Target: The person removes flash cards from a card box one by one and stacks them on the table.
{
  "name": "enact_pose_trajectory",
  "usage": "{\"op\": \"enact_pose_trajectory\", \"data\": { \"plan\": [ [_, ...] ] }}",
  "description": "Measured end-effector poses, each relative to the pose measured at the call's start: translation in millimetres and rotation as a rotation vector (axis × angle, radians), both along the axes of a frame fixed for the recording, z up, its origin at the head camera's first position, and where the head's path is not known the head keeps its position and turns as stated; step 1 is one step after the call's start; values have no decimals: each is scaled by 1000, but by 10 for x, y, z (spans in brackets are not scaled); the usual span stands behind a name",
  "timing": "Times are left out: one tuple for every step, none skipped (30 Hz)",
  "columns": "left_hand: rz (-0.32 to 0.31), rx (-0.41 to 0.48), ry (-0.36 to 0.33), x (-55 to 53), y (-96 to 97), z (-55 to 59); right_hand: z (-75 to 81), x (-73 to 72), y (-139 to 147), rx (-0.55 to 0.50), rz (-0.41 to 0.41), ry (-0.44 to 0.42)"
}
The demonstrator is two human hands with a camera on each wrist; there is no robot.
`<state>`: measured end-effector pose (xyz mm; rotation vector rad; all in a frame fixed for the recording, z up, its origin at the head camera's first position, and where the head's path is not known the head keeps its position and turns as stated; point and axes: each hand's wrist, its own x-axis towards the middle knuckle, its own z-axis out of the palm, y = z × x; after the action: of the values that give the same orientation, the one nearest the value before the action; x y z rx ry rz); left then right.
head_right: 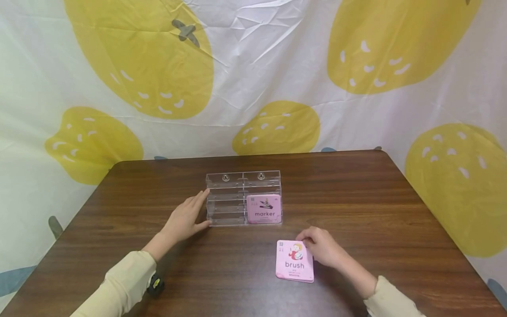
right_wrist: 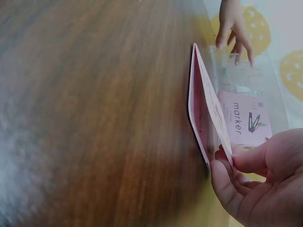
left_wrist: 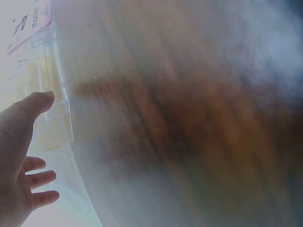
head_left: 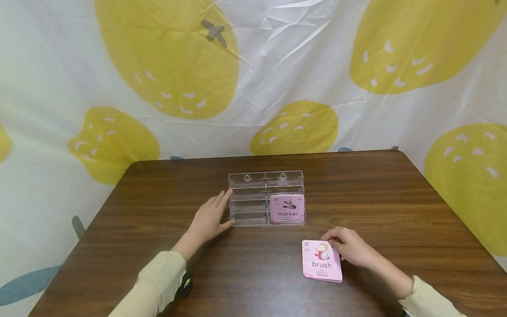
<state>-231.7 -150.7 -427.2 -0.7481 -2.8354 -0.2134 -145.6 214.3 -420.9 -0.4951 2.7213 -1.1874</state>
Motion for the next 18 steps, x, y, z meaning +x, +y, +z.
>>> {"op": "enact_pose_trajectory", "data": {
  "plan": [
    [0, 0, 0, 1, 2, 2, -8, 0, -1, 0, -3, -4],
    [1, -1, 0, 3, 3, 3, -15, 1, -2, 3, -9, -4],
    [3, -1, -1, 4, 4, 4, -19, 1, -4, 10, -16, 4],
    [4, -1, -2, 4, 4, 5, -19, 0, -7, 21, -22, 18],
    [5, -2, -4, 3, 4, 6, -19, -2, -9, 38, -27, 38],
    [5, -3, -4, 3, 5, 7, -18, -4, -10, 57, -31, 61],
    [5, -3, -5, 2, 5, 8, -16, -6, -11, 77, -34, 85],
    [5, -3, -5, 2, 5, 9, -14, -8, -12, 96, -36, 107],
    [3, -4, -5, 1, 6, 10, -13, -9, -13, 114, -35, 129],
    [2, -4, -5, 3, 5, 12, -12, -10, -13, 128, -35, 148],
    [1, -5, -3, 3, 5, 14, -11, -10, -13, 139, -36, 159],
    [-1, -5, -1, 5, 4, 15, -11, -9, -12, 144, -36, 164],
    [-2, -5, -1, 6, 3, 16, -10, -9, -12, 147, -37, 168],
    [-2, -5, -1, 6, 2, 15, -12, -8, -11, 148, -38, 168],
    [-3, -4, -1, 6, 2, 15, -13, -7, -9, 148, -38, 171],
    [-3, -2, 0, 7, 1, 15, -14, -7, -8, 150, -41, 170],
    [-3, -1, 0, 6, 2, 14, -13, -6, -6, 149, -42, 170],
    [-4, 0, 0, 6, 2, 13, -13, -7, -3, 146, -43, 171]
  ]
}}
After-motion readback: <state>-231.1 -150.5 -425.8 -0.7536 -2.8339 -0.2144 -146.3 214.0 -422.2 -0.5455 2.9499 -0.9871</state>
